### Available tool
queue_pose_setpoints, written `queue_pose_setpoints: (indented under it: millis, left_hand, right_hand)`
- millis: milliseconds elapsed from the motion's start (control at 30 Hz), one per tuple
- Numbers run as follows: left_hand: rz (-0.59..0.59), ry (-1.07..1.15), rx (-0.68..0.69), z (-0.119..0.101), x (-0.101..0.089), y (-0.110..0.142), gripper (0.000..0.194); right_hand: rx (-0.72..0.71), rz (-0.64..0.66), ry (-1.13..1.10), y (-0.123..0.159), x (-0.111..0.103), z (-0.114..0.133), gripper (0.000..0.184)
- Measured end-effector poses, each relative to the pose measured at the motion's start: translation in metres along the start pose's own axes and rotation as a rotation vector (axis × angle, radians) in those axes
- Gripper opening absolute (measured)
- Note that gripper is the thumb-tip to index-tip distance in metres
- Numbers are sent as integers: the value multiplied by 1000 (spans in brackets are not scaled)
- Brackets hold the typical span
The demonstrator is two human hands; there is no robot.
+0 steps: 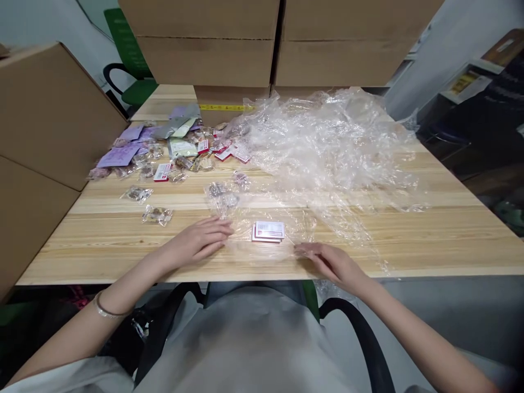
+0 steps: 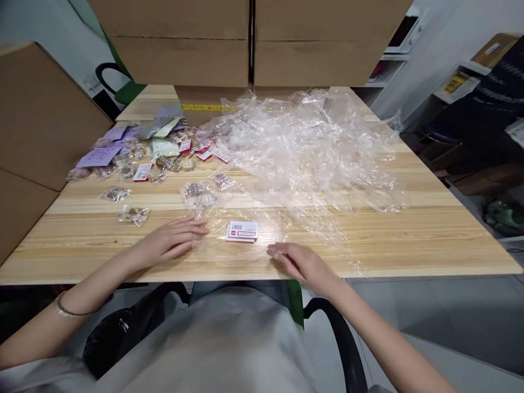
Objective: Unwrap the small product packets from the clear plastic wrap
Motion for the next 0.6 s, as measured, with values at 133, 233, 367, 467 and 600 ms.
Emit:
queue_pose_setpoints:
  millis: [133, 233, 367, 467, 600]
  left_hand:
    - [-3, 97, -117, -21, -1, 23, 23]
    - [-102, 147, -250, -31, 5, 33, 16]
    - [-298, 203, -461, -27, 16, 39, 28]
    - [-408, 184, -630, -17, 17, 40, 39]
    - [-456, -35, -748, -14, 8, 31, 42]
  right_hand:
    - [141, -124, -73, 14, 2, -4, 22]
    - [154, -215, -64, 16, 6, -1, 12]
    - [295, -385, -59, 12, 7, -6, 23]
    - [467, -524, -34, 8, 0, -15, 29]
    - [558, -490, 355, -7, -4, -16, 39]
Point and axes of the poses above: each hand's wrist, its own y-axis away from the middle knuckle, its own x-axis out of the palm, z = x × y, the point moved 8 cm from there along -y, towards the middle knuckle, and after that the axes turned 9 degrees about -y, right-handed, at the moved point
